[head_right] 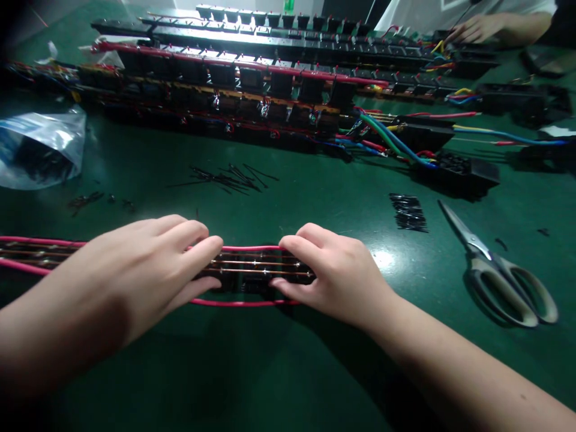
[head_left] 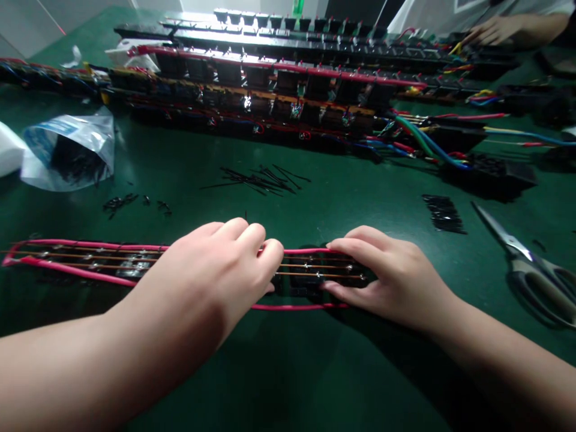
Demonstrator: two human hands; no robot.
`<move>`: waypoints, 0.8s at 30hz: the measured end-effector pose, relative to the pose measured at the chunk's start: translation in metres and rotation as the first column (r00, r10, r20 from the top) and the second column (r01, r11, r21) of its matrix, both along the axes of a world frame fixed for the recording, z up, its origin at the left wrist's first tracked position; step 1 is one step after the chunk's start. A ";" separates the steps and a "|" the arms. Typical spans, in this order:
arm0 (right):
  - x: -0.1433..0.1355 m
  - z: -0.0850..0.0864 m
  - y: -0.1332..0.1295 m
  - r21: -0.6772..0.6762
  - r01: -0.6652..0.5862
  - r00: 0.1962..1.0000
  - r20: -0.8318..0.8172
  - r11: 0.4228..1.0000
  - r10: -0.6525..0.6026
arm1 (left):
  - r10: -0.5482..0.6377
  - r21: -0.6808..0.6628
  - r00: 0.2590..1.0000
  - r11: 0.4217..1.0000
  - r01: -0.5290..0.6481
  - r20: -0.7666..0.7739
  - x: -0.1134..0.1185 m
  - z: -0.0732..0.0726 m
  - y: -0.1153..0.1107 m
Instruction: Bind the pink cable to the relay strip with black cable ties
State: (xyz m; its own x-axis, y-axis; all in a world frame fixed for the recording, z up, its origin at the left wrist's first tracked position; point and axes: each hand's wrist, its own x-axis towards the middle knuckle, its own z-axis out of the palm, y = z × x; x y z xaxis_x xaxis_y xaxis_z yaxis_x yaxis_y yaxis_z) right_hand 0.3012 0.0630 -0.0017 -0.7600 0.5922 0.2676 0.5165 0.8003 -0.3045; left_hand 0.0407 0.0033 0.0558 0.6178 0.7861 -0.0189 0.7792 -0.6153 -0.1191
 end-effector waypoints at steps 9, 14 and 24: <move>0.004 0.000 0.002 0.112 -0.064 0.998 -0.003 0.992 0.065 | -0.093 -0.115 0.996 0.989 0.094 0.006 -0.003 -0.008 0.014; 0.004 0.000 0.002 0.223 -0.087 0.996 0.035 0.971 0.082 | -0.052 -0.174 0.998 0.984 0.044 -0.043 0.000 -0.001 0.017; 0.004 0.000 0.004 0.319 -0.142 0.990 0.039 0.937 0.136 | 0.058 -0.286 0.997 0.957 -0.042 0.049 -0.003 0.004 0.021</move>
